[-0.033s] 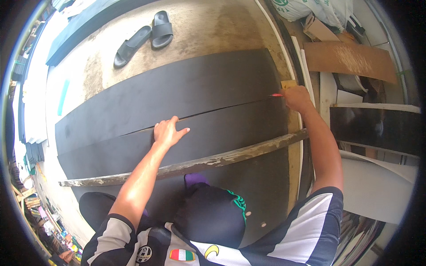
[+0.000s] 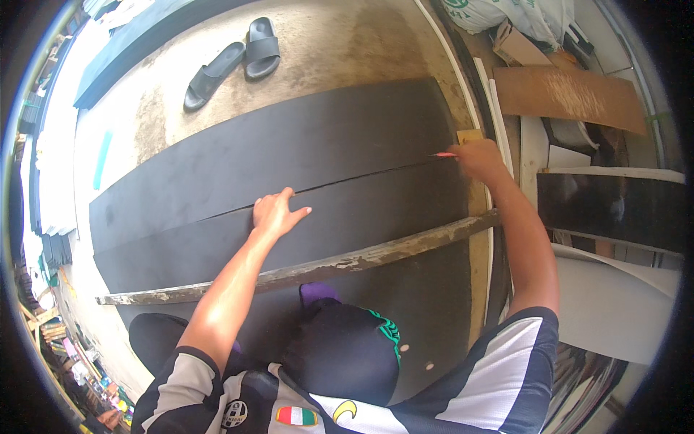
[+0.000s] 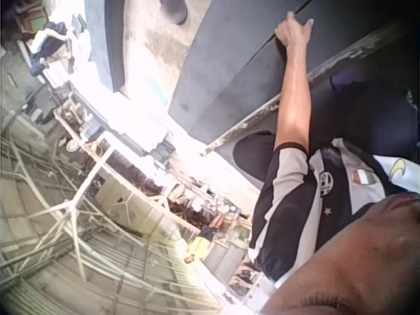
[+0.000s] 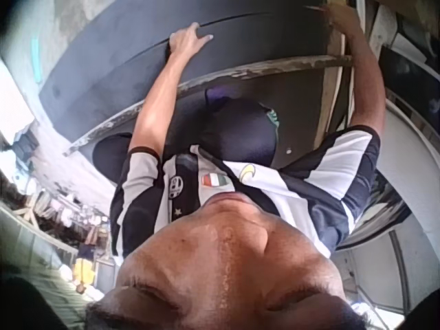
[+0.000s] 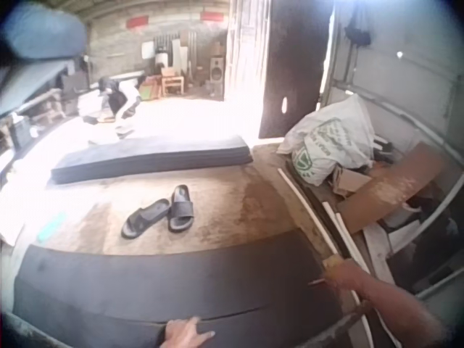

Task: The person kneels on the floor and uses a utility knife and a wooden straightedge to cut a large dark gray sheet into smaller rectangular pieces. The person scores the material along the straightedge, snaps the cut sections, and separates them, repeating the process for multiple cuts.

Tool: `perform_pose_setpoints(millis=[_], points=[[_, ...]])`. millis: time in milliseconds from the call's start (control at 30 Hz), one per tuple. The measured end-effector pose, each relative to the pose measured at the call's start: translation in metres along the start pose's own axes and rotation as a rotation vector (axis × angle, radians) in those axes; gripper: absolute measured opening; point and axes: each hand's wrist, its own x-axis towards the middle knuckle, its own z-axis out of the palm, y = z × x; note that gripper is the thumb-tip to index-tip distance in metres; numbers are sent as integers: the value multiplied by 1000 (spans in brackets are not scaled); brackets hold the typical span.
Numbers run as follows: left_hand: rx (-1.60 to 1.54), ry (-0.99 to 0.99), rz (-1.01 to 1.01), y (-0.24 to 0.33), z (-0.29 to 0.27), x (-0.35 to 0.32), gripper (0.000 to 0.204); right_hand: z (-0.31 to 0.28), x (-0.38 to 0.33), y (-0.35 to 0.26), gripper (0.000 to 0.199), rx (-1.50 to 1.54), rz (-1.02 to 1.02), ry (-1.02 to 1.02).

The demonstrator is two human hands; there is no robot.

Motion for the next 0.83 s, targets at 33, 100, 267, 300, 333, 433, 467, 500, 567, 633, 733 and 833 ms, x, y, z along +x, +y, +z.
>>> perform_pose_setpoints(millis=[33,100,267,300,333,433,467,500,567,633,733,833], points=[[-16,-10,30,8,4,8,61,-1,-1,-11,29,76,-37,59],[-48,-21,68,27,12,20,57,-5,1,-39,28,175,-125,134],[-7,78,109,41,17,5,52,-14,15,-93,25,221,-274,180],[8,91,113,42,17,2,52,-14,17,-98,24,207,-258,145],[20,112,117,42,17,-1,52,-14,20,-102,24,201,-254,128],[25,140,131,43,14,-6,52,-14,25,-108,23,188,-253,116],[30,160,141,44,14,-7,52,-14,25,-109,22,183,-242,97],[32,169,146,44,14,-8,52,-13,25,-109,22,186,-243,97],[35,181,153,44,14,-9,53,-14,26,-110,22,195,-233,60],[37,189,160,44,15,-9,53,-15,27,-110,21,198,-242,63],[12,200,153,44,15,-10,52,-17,26,-111,21,217,-246,61],[18,145,124,45,14,-9,52,-18,26,-112,22,237,-252,76]])
